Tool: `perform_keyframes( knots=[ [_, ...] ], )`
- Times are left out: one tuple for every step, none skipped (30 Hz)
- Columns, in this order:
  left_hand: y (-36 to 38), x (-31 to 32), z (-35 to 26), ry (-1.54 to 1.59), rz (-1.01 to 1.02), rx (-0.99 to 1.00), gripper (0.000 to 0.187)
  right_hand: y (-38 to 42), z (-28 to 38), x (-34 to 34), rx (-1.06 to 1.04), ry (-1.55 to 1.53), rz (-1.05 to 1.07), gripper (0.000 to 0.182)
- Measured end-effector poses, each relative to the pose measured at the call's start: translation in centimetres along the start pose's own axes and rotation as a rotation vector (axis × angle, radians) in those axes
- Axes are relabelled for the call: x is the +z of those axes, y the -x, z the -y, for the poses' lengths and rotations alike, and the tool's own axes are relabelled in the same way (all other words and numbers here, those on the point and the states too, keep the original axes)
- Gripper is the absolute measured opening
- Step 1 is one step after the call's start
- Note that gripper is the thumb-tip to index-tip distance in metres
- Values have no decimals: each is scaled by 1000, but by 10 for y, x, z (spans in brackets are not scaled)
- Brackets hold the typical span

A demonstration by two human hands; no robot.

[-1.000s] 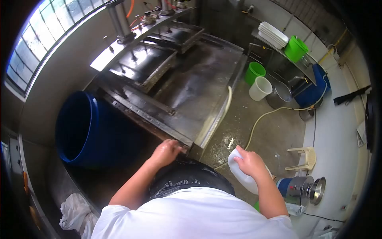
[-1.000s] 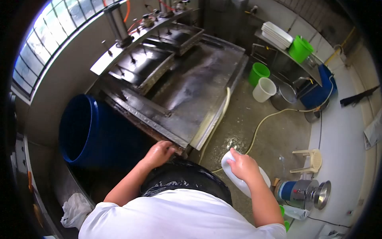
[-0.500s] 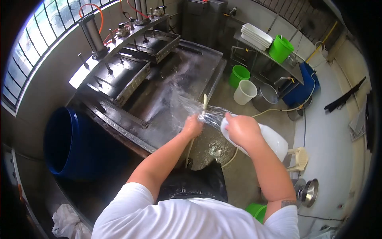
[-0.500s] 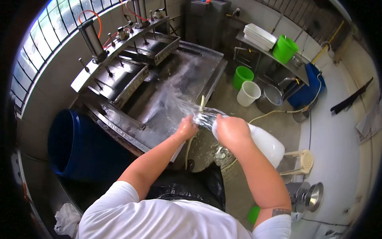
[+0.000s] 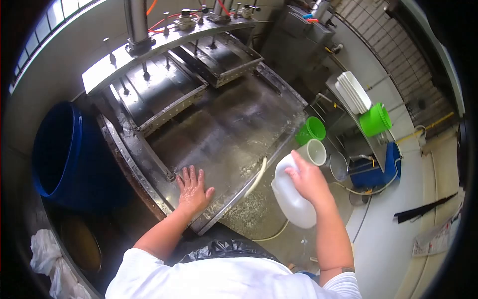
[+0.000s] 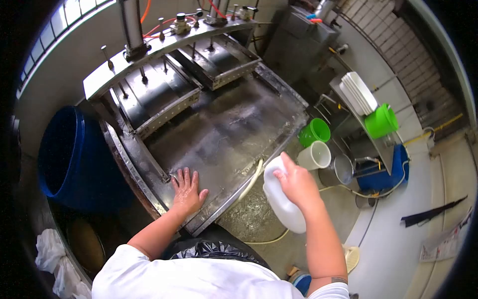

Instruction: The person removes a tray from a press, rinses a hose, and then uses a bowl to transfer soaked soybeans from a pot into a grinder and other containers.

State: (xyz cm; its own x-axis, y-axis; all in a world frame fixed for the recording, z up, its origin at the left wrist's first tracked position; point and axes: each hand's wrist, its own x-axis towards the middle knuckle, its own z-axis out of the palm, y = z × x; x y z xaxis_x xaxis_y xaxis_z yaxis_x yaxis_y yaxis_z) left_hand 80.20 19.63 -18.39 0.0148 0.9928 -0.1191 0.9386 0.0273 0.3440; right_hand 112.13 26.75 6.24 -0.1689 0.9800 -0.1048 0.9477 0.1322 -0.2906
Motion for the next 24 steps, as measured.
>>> perform_keyframes(
  knots=[
    [-1, -1, 0, 1, 16, 5, 85, -11, 2, -5, -61, -67, -112, 59],
    [0, 0, -1, 3, 33, 13, 85, -21, 6, -11, -91, -99, -185, 61],
    [1, 1, -1, 1, 33, -1, 85, -30, 5, -9, -102, -104, -177, 61],
    [-1, 3, 1, -14, 27, 4, 85, -39, 2, -5, -165, -196, -337, 62],
    [-2, 5, 2, -31, 21, 12, 86, -48, -2, 1, -225, -292, -499, 64],
    [-2, 5, 1, -23, 16, 9, 86, -57, -12, 12, -229, -353, -497, 71],
    [-2, 4, 1, -31, 10, -1, 86, -64, -17, 24, -238, -363, -496, 71],
    [-3, 4, 1, -28, 19, -7, 86, -70, -20, 38, -192, -488, -465, 74],
    [-3, 4, -1, -23, 29, -13, 86, -75, -26, 52, -145, -611, -429, 77],
    [-3, 4, -2, -29, 25, -28, 86, -83, -35, 69, -149, -674, -364, 81],
    [-3, 4, -2, -10, 22, -27, 86, -90, -41, 86, -165, -737, -323, 79],
    [-2, 3, -3, 9, 18, -32, 86, -90, -39, 90, -121, -716, -241, 81],
    [-1, -3, -8, 1, 10, -61, 86, -92, -36, 93, -81, -694, -156, 83],
    [0, -9, -14, -20, 22, -102, 87, -94, -31, 94, -104, -708, -136, 83],
    [1, -13, -22, -41, 35, -144, 88, -94, -26, 93, -120, -633, -136, 87],
    [1, -8, -28, -49, 29, -177, 88, -95, -24, 94, -138, -559, -136, 91],
    [-1, 1, -32, -24, -21, -311, 89, -97, -22, 97, -162, -573, -115, 91],
    [-1, 6, -41, 3, -74, -446, 90, -99, -20, 98, -192, -551, -110, 93],
    [-2, 6, -56, -5, -84, -487, 90, -102, -19, 99, -227, -530, -102, 96],
    [-6, 7, -73, 10, -17, -582, 91, -105, -20, 103, -277, -504, -115, 98],
    [-9, 7, -88, 31, 50, -676, 92, -104, -17, 100, -308, -516, -91, 98],
    [-7, 8, -98, 31, 41, -716, 92, -101, -12, 95, -297, -567, -17, 96],
    [-4, 9, -106, 327, -87, -489, 91, -98, -6, 93, -286, -615, 58, 94],
    [-3, 8, -114, 608, -225, -247, 90, -96, -1, 97, -319, -618, 85, 94]
  ],
)
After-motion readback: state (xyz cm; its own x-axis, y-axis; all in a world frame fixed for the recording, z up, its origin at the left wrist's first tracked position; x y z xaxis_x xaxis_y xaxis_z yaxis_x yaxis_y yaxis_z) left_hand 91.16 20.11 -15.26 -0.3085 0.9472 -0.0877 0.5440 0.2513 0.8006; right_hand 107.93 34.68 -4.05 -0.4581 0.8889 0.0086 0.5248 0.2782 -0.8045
